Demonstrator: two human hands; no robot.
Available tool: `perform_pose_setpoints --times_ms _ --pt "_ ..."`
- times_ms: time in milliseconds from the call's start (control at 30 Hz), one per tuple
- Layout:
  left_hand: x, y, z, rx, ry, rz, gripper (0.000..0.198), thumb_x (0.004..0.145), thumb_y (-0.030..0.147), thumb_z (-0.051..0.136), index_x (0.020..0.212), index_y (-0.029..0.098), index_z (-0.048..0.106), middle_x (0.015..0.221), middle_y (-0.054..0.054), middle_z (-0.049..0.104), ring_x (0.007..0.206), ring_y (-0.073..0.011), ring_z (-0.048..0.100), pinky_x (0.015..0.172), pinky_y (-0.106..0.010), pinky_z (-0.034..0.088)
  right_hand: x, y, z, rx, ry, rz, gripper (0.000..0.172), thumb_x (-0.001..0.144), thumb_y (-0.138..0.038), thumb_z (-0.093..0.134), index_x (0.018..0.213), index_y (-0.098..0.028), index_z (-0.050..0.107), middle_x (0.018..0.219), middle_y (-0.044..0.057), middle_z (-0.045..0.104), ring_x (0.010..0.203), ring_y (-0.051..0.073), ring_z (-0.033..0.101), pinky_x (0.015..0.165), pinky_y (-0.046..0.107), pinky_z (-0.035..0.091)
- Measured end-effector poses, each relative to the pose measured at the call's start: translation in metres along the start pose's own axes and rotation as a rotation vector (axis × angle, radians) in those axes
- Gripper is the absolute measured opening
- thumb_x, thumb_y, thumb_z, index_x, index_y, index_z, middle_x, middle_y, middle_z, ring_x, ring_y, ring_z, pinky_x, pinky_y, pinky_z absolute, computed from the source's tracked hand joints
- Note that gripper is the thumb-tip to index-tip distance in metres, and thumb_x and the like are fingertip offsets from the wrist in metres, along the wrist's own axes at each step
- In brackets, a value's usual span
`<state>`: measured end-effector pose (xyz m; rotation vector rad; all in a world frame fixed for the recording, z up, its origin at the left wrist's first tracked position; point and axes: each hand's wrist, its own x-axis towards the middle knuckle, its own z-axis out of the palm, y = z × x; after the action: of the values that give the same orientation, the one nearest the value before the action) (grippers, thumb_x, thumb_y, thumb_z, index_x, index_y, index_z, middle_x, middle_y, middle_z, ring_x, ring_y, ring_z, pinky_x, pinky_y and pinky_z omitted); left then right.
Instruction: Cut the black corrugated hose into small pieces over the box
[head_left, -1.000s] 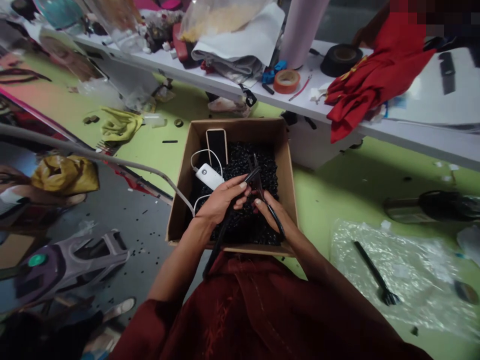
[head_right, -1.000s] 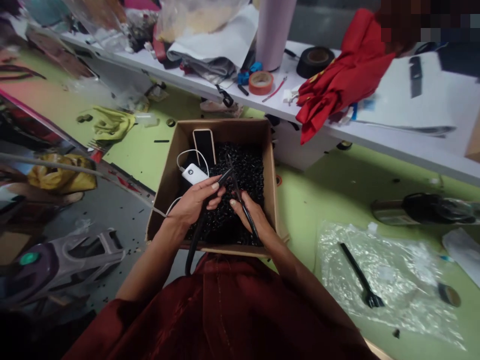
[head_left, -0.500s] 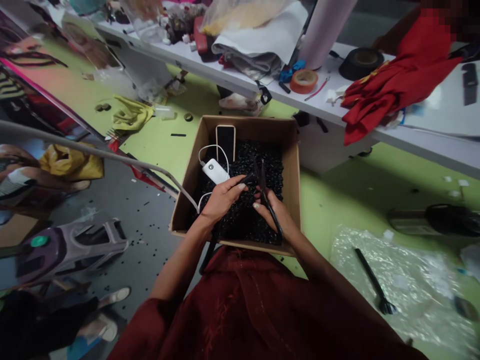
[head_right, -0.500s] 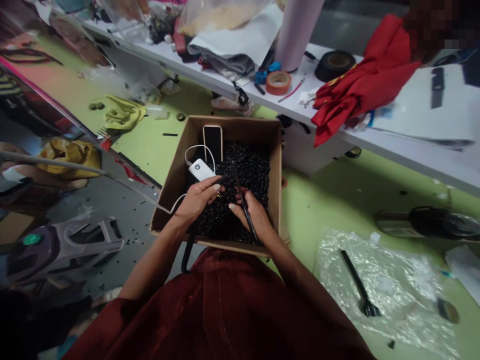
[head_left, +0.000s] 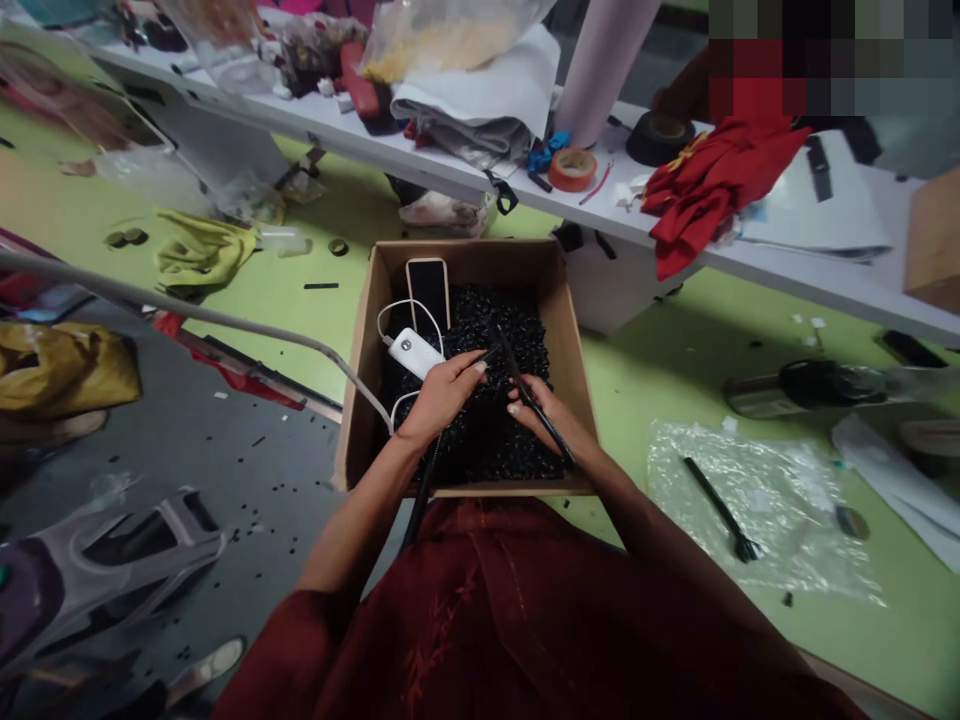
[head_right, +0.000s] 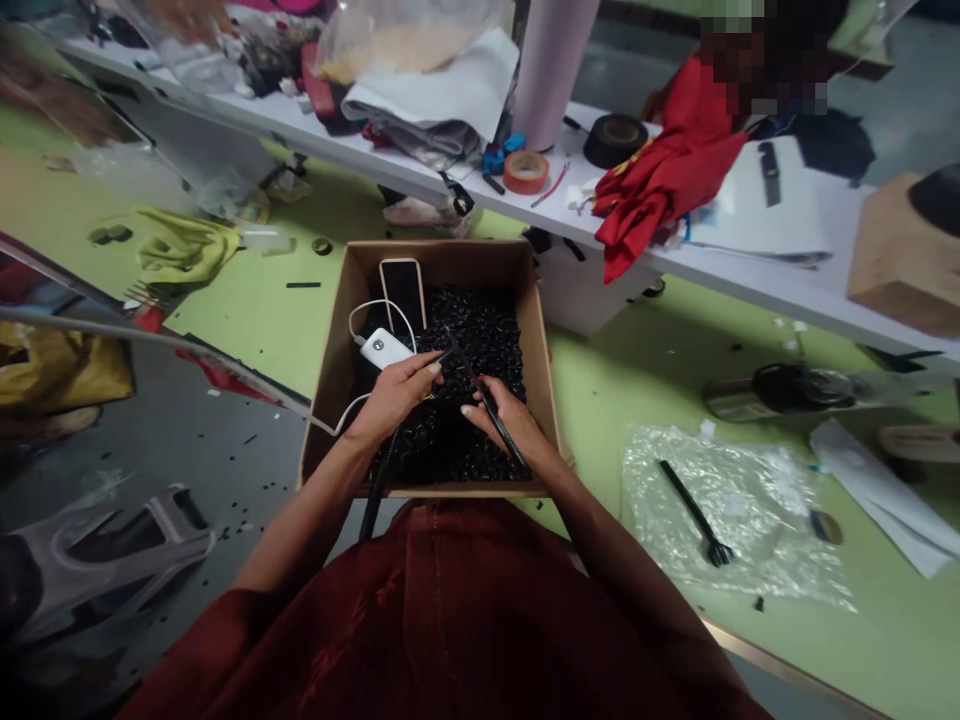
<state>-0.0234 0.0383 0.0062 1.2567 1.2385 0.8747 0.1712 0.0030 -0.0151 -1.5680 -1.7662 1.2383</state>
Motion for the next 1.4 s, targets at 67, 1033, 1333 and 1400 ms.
perform_pose_setpoints --times_ms 67,1033,1333,1400 --pt "0.003 0.001 0.000 -0.044 -0.029 0.000 0.041 0.083 0.037 0.055 0.116 0.015 0.064 0.077 -0.002 0.060 0.055 -0.0067 0.038 0.050 -0.020 0.031 0.001 -0.002 -0.001 -0.012 -0.010 0.022 0.051 0.082 -0.044 0.056 0.125 -0.021 0.044 0.110 0.009 0.063 0.097 0.023 0.062 0.089 0.040 0.047" --pt "0.009 -0.003 -0.002 0.322 -0.115 0.202 0.029 0.091 0.028 0.043 0.103 0.015 0.067 0.090 -0.006 0.068 0.083 -0.0177 0.060 0.080 -0.028 0.044 0.016 0.003 -0.001 -0.053 -0.116 0.048 0.038 0.087 -0.050 0.047 0.111 -0.021 0.048 0.096 0.004 0.062 0.085 0.020 0.060 0.080 0.035 0.046" --pt "0.010 -0.013 -0.001 0.374 -0.101 0.213 0.029 0.092 0.026 0.040 0.098 0.015 0.067 0.087 -0.005 0.067 0.081 -0.0168 0.060 0.077 -0.028 0.044 0.014 0.008 0.008 -0.007 -0.076 0.096 0.025 0.085 -0.042 0.049 0.103 -0.024 0.050 0.074 -0.002 0.058 0.064 0.016 0.055 0.064 0.029 0.045" --pt "0.010 -0.013 0.000 0.372 -0.101 0.215 0.028 0.091 0.025 0.041 0.097 0.015 0.067 0.085 -0.005 0.066 0.079 -0.0164 0.060 0.076 -0.027 0.044 0.013 0.007 0.008 -0.034 -0.073 0.092 0.024 0.085 -0.040 0.049 0.103 -0.024 0.050 0.072 -0.002 0.058 0.063 0.016 0.054 0.064 0.029 0.044"
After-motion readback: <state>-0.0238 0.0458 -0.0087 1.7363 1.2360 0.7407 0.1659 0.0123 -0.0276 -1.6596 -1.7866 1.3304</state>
